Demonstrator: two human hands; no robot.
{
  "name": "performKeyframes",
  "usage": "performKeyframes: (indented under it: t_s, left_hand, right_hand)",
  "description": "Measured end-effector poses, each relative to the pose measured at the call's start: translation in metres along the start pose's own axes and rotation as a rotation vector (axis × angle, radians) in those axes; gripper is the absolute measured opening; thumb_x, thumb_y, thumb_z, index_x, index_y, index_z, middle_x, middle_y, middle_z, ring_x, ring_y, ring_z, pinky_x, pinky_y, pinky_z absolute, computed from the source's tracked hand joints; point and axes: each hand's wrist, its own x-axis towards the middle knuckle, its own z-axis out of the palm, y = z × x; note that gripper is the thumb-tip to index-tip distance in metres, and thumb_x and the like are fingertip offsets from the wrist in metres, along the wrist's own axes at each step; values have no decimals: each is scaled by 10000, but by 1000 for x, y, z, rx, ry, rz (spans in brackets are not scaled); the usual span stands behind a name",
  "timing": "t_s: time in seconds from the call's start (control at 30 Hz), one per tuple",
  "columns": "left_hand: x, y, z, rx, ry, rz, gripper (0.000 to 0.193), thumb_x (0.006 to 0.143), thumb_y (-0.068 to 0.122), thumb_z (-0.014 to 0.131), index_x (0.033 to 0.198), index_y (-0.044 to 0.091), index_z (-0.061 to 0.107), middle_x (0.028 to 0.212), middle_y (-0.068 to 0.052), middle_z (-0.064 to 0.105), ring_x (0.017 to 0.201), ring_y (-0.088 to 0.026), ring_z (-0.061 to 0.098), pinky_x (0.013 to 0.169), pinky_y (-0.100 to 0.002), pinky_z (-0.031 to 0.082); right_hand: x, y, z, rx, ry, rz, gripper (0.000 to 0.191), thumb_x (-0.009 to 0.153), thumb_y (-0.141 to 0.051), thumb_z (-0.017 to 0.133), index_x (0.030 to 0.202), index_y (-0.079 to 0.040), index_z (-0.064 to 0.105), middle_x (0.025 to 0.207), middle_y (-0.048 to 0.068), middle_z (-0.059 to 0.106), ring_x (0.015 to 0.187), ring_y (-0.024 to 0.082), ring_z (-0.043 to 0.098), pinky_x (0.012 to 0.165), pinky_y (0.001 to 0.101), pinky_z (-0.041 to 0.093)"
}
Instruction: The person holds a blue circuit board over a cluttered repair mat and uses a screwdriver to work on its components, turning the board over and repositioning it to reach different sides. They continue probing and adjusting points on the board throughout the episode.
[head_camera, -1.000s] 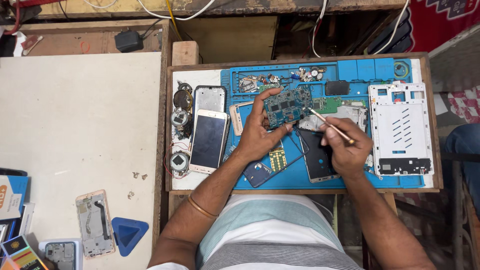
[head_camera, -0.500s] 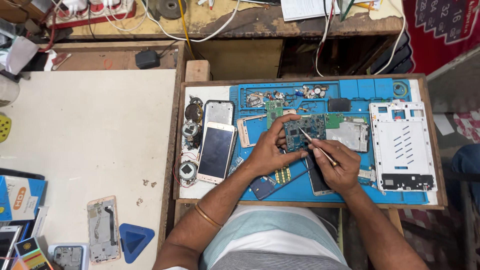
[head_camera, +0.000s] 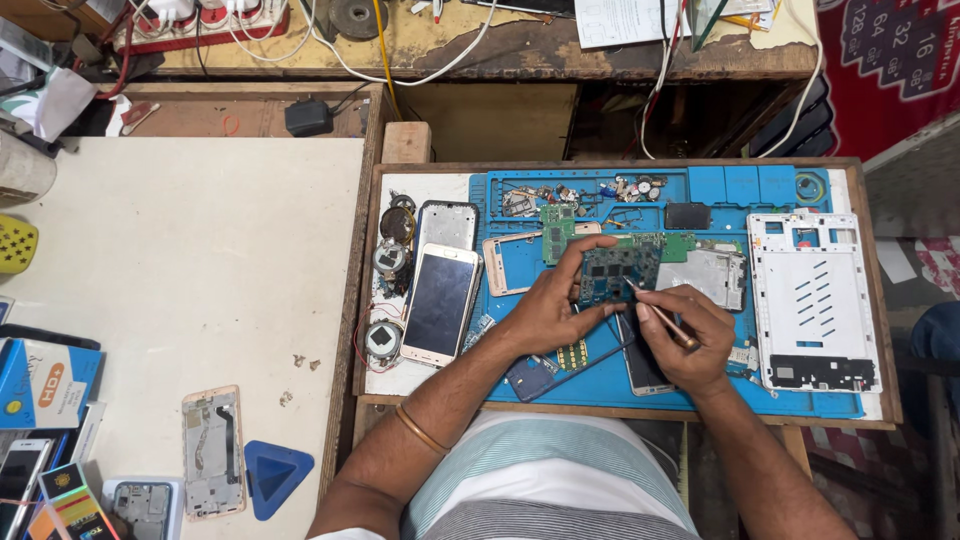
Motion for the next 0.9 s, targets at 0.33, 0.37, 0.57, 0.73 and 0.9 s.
performKeyframes:
  t_s: [0.33, 0.37, 0.57, 0.73, 0.9]
  left_hand:
    - [0, -8, 0, -65, -33, 35, 795, 934, 0, 721, 1550, 154, 242, 1260, -151, 670, 1195, -209, 697, 1072, -407, 604]
    - [1, -9, 1, -76, -28, 36, 817, 911, 10, 751, 1535, 153, 244, 1262, -150, 663, 1190, -212, 691, 1052, -411, 605]
    - [0, -10, 0, -99, 10, 23, 809, 889, 61, 806, 1501, 151, 285, 1276, -140, 655, 1171, -214, 697, 1006, -391, 624]
    - [1, -10, 0, -132, 43, 27, 742, 912, 42, 785, 1485, 142, 325, 1289, -142, 654, 1192, -200, 689, 1002, -364, 627]
    - [2, -10, 0, -90, 34, 54, 715, 922, 26, 779, 1477, 131, 341, 1300, -143, 643, 1211, -200, 684, 1026, -366, 631]
  right_hand:
    - [5, -7, 4, 87, -15, 7, 184, 1003, -11, 666, 1178, -2, 722, 1070, 153, 724, 939, 170, 732, 772, 239, 590]
    - [5, -8, 4, 80, -21, -1, 186, 1004, -14, 665, 1181, -2, 721, 1072, 150, 724, 942, 174, 734, 777, 240, 592]
    - [5, -9, 4, 48, -62, -13, 195, 1006, -45, 668, 1190, -10, 721, 1095, 146, 726, 962, 178, 733, 787, 247, 592]
    - [5, -9, 3, 40, -79, -22, 226, 1015, -71, 653, 1225, -7, 709, 1128, 155, 721, 961, 170, 713, 785, 250, 576]
    - [5, -5, 3, 67, -39, -15, 208, 1024, -83, 661, 1209, 6, 694, 1104, 154, 729, 983, 173, 731, 790, 250, 590]
